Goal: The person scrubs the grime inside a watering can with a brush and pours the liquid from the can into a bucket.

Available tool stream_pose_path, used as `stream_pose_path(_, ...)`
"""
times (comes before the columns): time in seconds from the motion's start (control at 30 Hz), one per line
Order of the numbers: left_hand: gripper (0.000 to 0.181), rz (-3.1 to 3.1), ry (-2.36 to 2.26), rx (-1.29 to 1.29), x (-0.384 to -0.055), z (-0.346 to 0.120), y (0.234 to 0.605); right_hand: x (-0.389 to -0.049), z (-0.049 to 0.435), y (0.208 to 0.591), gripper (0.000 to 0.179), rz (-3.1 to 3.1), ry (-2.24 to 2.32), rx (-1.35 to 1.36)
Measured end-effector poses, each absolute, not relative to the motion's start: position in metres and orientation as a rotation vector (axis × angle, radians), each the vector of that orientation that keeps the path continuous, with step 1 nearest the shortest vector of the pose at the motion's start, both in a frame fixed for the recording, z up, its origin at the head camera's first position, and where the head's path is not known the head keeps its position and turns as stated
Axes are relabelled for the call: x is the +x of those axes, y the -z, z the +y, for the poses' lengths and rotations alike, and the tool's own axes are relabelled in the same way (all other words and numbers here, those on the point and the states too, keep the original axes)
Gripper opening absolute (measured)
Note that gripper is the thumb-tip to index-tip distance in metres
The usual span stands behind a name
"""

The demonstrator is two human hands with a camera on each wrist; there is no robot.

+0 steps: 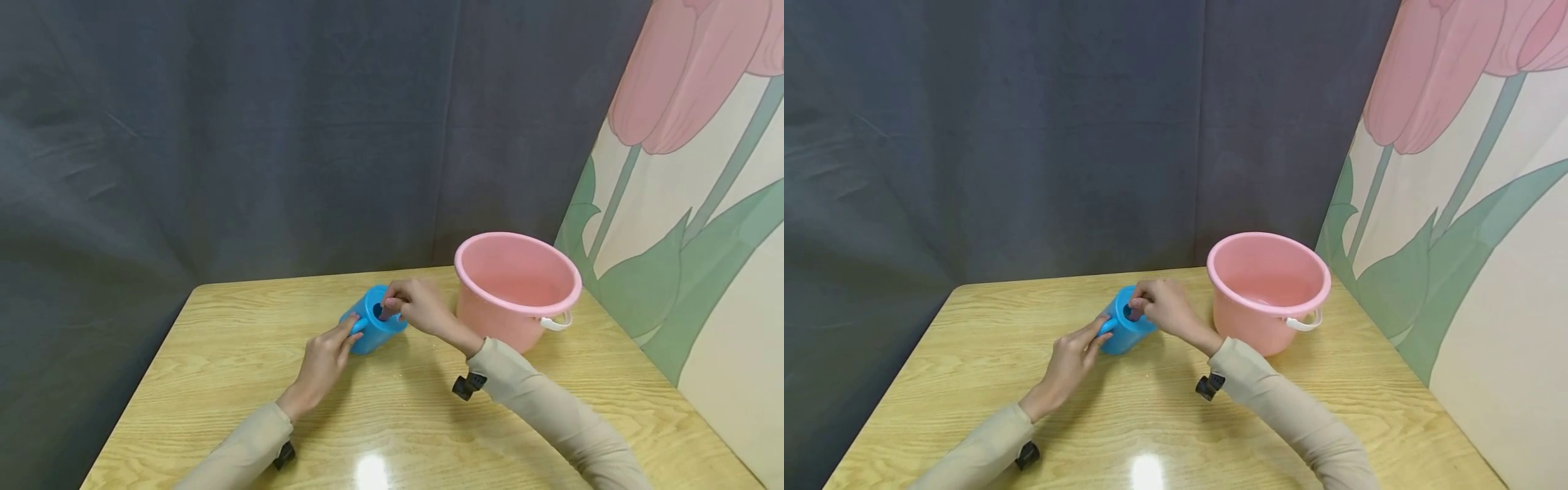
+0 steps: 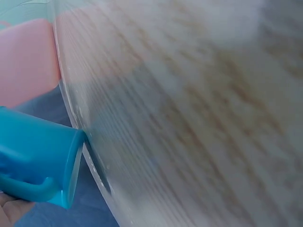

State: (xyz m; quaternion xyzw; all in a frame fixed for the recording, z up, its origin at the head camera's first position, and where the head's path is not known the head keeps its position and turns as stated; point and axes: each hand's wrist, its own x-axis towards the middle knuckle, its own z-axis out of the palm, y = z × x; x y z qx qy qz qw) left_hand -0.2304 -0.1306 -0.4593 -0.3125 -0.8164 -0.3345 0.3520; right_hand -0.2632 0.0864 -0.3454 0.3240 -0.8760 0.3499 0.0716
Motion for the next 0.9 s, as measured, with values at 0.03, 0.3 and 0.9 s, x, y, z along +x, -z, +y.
stream_pose_path(0.03,0.040,-2.110,0.861,-0.817,-0.230,-0.130,0.459,-0.263,0.086,0.348,0.013,-2.638,-1.034,0.977)
stream_pose_path(0.3,0.040,-2.119,0.864,-0.813,-0.230,-0.129,0.456,-0.263,0.087,0.344,0.015,-2.673,-1.167,0.972)
stream_pose_path(0.9,0.040,-2.129,0.895,-0.798,-0.230,-0.130,0.455,-0.265,0.083,0.350,0.015,-2.623,-1.007,1.017)
